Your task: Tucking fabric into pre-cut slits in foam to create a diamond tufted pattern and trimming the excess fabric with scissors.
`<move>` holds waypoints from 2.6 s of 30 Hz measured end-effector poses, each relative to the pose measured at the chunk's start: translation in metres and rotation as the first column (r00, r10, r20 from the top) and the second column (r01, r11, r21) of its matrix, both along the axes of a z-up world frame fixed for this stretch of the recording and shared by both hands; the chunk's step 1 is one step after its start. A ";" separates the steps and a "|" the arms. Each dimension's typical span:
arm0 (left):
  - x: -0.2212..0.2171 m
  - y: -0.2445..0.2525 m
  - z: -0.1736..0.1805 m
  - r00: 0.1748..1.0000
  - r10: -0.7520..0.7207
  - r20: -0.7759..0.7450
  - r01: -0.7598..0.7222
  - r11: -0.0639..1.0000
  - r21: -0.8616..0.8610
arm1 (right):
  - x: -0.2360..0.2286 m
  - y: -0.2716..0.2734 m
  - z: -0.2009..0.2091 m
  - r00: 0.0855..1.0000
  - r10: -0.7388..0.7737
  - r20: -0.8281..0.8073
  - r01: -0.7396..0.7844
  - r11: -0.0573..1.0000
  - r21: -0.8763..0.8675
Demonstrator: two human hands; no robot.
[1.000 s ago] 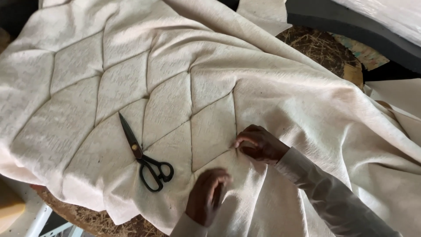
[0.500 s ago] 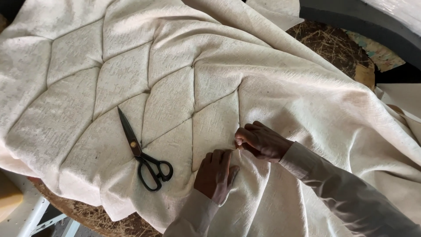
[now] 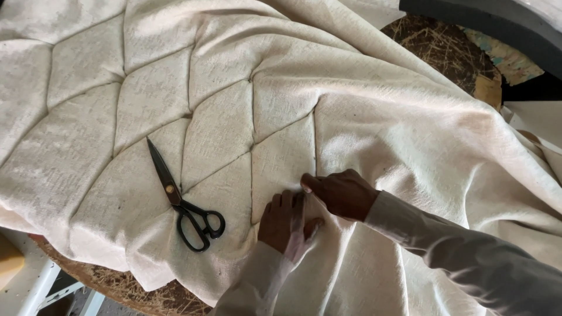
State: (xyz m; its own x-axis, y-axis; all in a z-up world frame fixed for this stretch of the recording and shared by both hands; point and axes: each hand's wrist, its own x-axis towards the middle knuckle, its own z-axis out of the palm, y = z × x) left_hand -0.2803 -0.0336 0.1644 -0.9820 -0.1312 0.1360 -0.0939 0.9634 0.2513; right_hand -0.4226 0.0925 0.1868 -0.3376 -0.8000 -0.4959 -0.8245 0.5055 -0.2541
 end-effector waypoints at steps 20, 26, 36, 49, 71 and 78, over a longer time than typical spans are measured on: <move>0.049 -0.058 0.041 0.824 0.065 0.562 -0.144 0.985 0.098 | -0.002 0.001 -0.007 0.984 -0.167 0.065 0.177 0.967 -0.183; 0.073 -0.071 0.047 0.723 0.168 0.670 -0.244 0.969 0.021 | 0.001 -0.002 0.004 0.960 -0.252 0.120 0.268 0.953 -0.142; 0.053 -0.061 0.038 0.999 0.048 -0.002 -0.047 0.976 0.213 | -0.009 -0.007 0.032 0.850 -0.401 0.343 0.416 0.909 0.032; -0.069 -0.029 0.008 0.960 -0.003 0.280 -0.034 0.991 0.130 | -0.003 0.039 0.020 0.568 -0.656 0.497 0.820 0.507 -0.267; 0.074 -0.046 -0.024 0.966 -0.163 -0.202 0.131 0.978 -0.163 | 0.031 0.020 -0.065 0.751 -0.658 -0.062 0.448 0.575 -0.685; 0.212 -0.041 -0.028 0.957 0.119 -0.264 -0.117 0.993 0.023 | 0.053 0.039 -0.025 0.756 -0.577 0.310 0.570 0.348 -0.744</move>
